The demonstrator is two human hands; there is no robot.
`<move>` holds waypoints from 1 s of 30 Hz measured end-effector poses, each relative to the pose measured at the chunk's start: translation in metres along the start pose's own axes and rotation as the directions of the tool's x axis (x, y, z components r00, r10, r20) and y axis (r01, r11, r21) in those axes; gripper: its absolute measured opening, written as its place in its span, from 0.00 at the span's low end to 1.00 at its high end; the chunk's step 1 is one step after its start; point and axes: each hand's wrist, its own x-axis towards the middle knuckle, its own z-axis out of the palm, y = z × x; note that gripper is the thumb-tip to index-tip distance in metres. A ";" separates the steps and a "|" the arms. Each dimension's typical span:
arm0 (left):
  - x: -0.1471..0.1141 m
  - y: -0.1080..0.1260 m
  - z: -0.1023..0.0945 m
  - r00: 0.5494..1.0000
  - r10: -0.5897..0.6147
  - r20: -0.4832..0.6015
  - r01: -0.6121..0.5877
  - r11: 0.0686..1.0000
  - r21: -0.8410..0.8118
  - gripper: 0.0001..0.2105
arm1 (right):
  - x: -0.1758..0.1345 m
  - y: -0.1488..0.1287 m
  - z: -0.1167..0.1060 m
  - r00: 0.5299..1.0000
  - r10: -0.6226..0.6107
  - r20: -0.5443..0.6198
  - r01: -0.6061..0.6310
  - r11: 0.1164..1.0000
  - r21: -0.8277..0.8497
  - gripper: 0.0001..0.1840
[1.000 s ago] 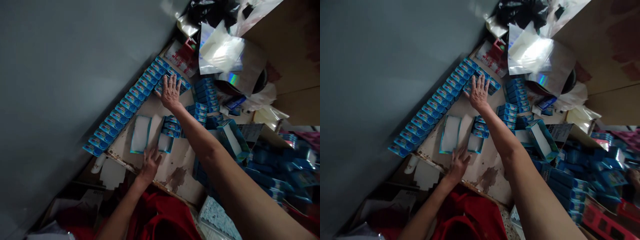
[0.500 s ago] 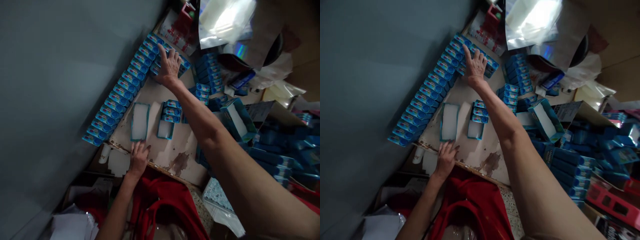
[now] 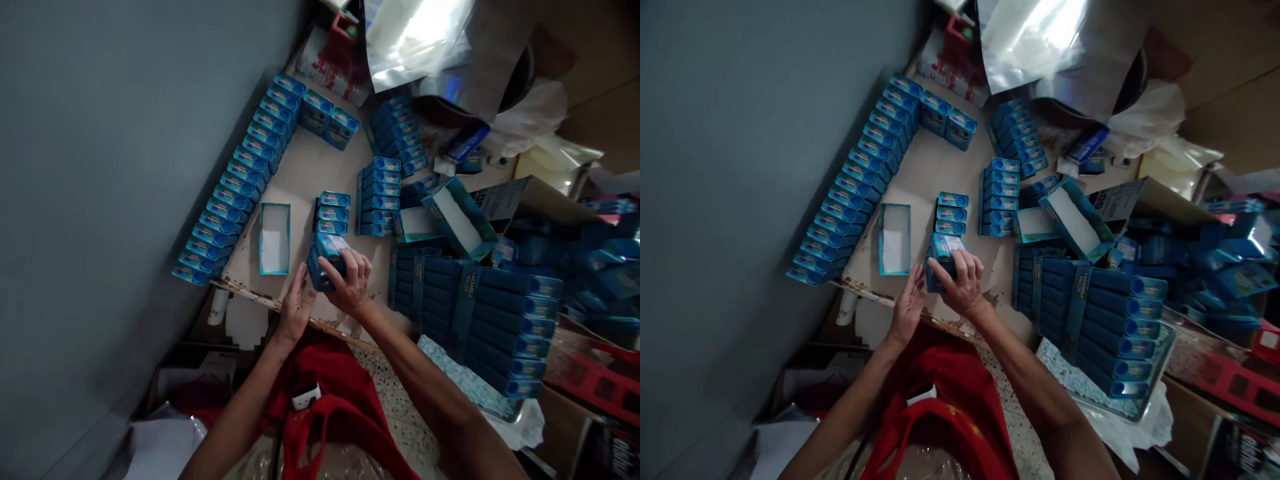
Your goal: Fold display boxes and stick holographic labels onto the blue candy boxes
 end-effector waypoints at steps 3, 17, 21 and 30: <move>0.015 -0.010 0.027 0.999 0.041 0.026 -0.043 0.994 0.096 0.33 | 0.001 0.018 0.025 1.000 -0.001 0.014 0.001 1.000 -0.009 0.24; 0.038 -0.016 0.038 0.995 0.100 -0.019 -0.100 0.994 0.032 0.29 | -0.008 0.024 0.039 0.991 -0.055 0.122 0.054 0.998 0.012 0.25; 0.051 -0.018 0.045 0.990 0.130 -0.059 -0.127 0.991 0.045 0.28 | 0.010 0.031 0.035 0.991 -0.019 0.129 0.019 1.000 -0.003 0.24; 0.097 -0.031 0.078 0.965 0.155 -0.212 -0.076 0.937 0.340 0.28 | 0.035 0.029 0.030 0.980 0.073 0.184 -0.075 0.997 0.003 0.34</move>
